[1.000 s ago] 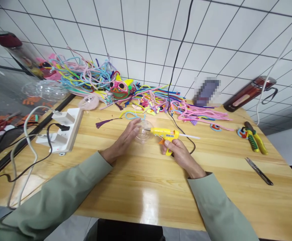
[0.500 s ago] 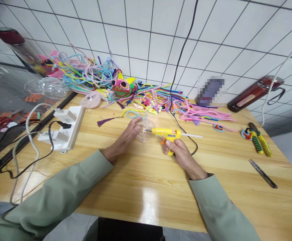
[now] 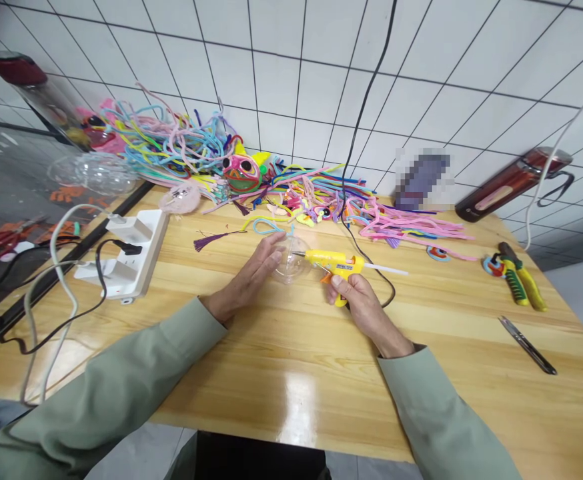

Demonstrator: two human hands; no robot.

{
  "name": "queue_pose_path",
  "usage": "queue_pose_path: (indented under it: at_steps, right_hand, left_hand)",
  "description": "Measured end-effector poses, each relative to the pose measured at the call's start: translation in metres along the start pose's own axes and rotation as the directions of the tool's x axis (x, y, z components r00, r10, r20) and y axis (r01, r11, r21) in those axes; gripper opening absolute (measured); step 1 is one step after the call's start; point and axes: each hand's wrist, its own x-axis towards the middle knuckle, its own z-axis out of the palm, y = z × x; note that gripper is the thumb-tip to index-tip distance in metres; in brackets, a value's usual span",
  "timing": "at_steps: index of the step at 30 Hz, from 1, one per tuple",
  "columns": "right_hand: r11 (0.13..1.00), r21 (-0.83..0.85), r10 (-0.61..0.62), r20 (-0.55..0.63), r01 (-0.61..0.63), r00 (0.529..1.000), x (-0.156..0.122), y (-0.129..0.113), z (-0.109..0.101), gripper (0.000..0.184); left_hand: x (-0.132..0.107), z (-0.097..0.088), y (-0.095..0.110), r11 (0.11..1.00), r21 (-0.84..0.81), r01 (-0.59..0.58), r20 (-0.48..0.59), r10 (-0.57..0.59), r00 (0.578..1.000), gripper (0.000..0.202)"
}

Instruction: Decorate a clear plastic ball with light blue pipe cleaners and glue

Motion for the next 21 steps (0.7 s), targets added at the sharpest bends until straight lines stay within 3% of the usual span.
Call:
queue_pose_path:
  at_steps: [12, 21]
  right_hand:
    - [0.999, 0.034, 0.017, 0.047, -0.018, 0.999, -0.0006, 0.0032, -0.0014, 0.051]
    - [0.999, 0.049, -0.015, -0.014, 0.016, 1.000, 0.0026, 0.0019, 0.0076, 0.055]
  left_hand:
    - [0.0017, 0.0018, -0.0065, 1.000, -0.012, 0.027, -0.040, -0.027, 0.999, 0.063]
    - [-0.0006, 0.0022, -0.0042, 0.993, -0.048, 0.107, -0.039, -0.109, 0.993, 0.067]
